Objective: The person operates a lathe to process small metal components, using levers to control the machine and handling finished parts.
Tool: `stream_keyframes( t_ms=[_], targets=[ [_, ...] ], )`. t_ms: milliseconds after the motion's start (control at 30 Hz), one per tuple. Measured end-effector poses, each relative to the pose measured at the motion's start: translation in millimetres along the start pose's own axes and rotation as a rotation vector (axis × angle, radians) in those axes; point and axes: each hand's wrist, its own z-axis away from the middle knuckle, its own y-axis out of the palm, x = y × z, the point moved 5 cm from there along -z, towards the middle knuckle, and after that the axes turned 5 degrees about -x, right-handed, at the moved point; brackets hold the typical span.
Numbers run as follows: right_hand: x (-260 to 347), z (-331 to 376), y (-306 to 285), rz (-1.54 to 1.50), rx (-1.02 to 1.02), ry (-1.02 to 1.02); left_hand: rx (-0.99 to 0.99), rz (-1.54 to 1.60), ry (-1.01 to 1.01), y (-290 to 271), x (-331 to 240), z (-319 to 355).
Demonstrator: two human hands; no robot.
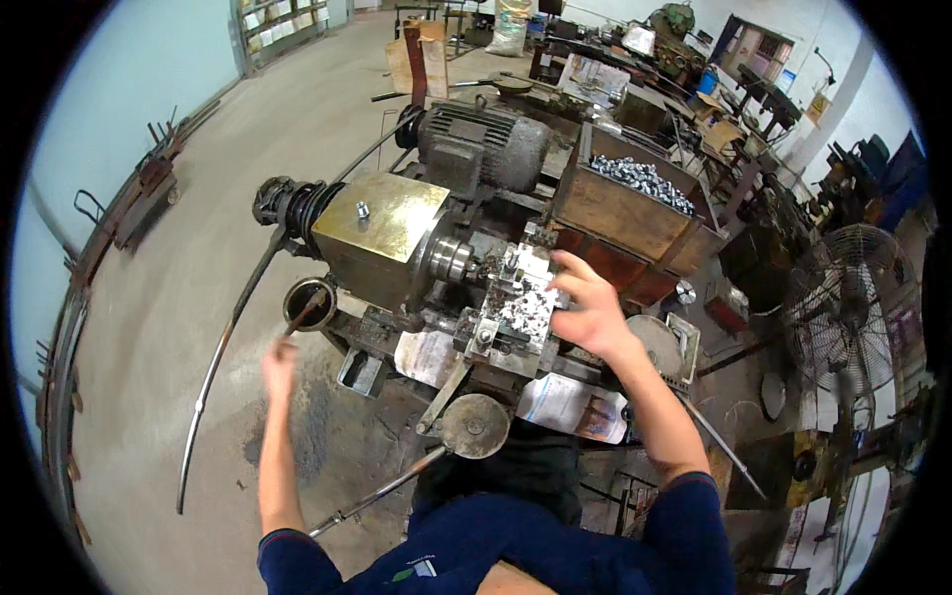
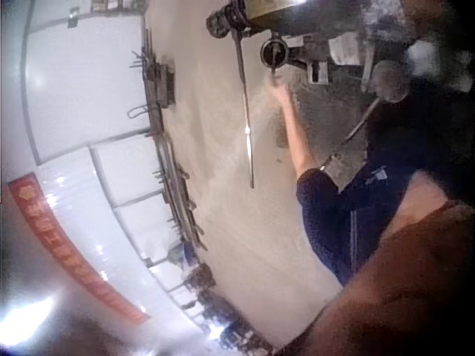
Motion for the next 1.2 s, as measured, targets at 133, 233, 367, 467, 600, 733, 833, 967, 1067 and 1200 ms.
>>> stream_keyframes(
  t_ms=[133, 233, 367, 467, 600, 733, 833, 967, 1067, 1200],
  targets=[
    [-40.1, 77.3, -67.5, 0.204, -0.024, 0.252, 0.453, -0.8, 0.167, 121.4, 51.6, 55.1],
    [-83.5, 155.0, -115.3, 0.243, -0.062, 0.526, 0.599, -1.081, 0.281, 125.2, 45.4, 47.7],
    [-132.5, 250.6, -164.4, 0.341, -0.103, 0.82, 0.752, -1.302, 0.565, 135.5, 25.0, 16.6],
    [-181.7, 339.9, -194.6, 0.792, -0.176, 0.781, 0.648, -1.227, 0.541, 123.1, 49.2, 8.8],
    [-193.7, 437.2, -219.1, 1.065, 0.176, 1.22, 0.535, -0.921, 0.116, 88.0, 47.0, 17.7],
    [-204.7, 482.9, -204.2, 1.044, 0.089, 1.263, 0.649, -0.9, -0.041, 36.6, 88.3, 42.6],
    [-165.2, 495.4, -172.4, 1.029, 0.039, 1.228, 0.848, -0.838, -0.235, 13.9, 119.6, 74.4],
    [-84.7, 481.0, -116.6, 0.839, 0.047, 1.205, 0.855, -0.696, -0.365, -7.4, 131.7, 111.7],
    [-58.4, 472.1, -87.7, 0.622, -0.094, 1.344, 0.851, -0.666, -0.38, -10.9, 137.2, 114.3],
    [-48.4, 472.3, -68.7, 0.544, -0.113, 1.437, 0.803, -0.657, -0.312, 4.9, 126.8, 97.8]
  ],
)
